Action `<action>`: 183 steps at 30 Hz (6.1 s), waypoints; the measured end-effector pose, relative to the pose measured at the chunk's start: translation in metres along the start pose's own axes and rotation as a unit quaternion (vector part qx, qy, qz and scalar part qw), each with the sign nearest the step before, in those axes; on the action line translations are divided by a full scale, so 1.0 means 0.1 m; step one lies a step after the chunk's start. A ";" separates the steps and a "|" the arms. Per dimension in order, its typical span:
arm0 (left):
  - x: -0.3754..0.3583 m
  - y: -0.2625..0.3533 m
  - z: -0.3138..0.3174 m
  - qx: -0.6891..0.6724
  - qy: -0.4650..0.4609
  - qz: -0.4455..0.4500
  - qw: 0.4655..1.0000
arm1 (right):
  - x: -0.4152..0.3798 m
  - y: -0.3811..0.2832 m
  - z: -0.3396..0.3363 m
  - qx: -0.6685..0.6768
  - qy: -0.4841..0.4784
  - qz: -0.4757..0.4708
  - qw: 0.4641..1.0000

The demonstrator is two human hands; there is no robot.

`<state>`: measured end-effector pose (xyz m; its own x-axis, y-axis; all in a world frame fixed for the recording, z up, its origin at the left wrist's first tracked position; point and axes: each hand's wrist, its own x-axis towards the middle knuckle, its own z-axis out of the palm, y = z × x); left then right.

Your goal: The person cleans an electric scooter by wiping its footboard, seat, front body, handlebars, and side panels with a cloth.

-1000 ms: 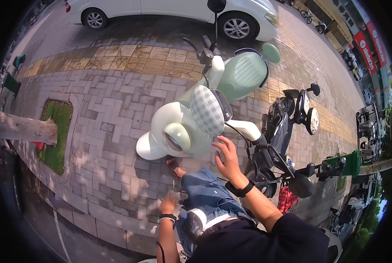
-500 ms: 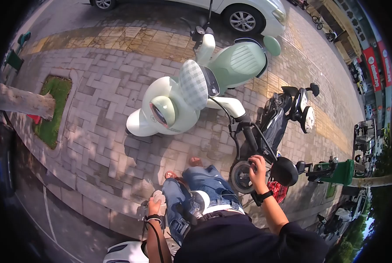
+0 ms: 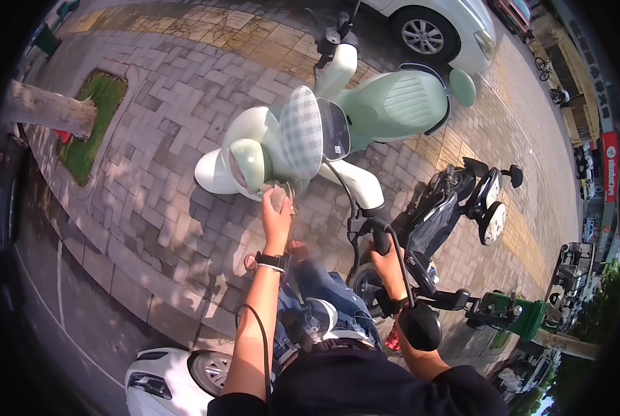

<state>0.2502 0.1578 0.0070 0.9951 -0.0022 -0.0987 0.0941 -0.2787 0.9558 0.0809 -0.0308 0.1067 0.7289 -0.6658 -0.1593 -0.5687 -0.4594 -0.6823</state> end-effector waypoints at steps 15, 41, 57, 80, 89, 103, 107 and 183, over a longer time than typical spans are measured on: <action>-0.31 -1.25 0.64 0.284 -0.075 0.009 0.956 | 0.08 0.03 -0.09 -0.047 -0.039 0.021 0.998; -0.08 -1.19 0.49 0.471 -0.099 0.013 0.876 | 0.02 -0.21 -0.05 -0.008 0.010 0.000 1.000; 0.30 -0.49 0.74 0.125 0.120 0.185 0.967 | 0.04 0.14 0.00 -0.053 0.025 0.013 0.998; -0.47 -2.05 0.50 0.020 -0.033 -0.251 0.967 | 0.08 0.29 -0.18 -0.089 0.034 -0.055 0.994; 0.76 -1.94 0.12 -0.165 0.239 -0.232 0.928 | 0.02 0.09 -0.18 -0.050 -0.005 0.036 0.998; -0.07 -1.15 1.11 -0.432 0.130 -0.438 0.777 | 0.01 0.22 -0.20 -0.049 -0.003 0.004 0.999; -0.16 -0.68 0.88 -0.166 0.014 -0.192 0.967 | 0.07 0.09 -0.04 0.022 -0.004 0.017 1.000; -1.84 -2.72 -1.49 0.075 -0.006 -0.543 0.837 | 0.95 -1.04 5.35 -0.370 -0.320 -0.554 0.673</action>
<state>0.0457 0.3772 -0.1932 0.3256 0.3219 -0.8890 0.9363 -0.2403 0.2560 0.4132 0.2682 -0.2191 0.7420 0.6085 -0.2811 0.5986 -0.7903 -0.1308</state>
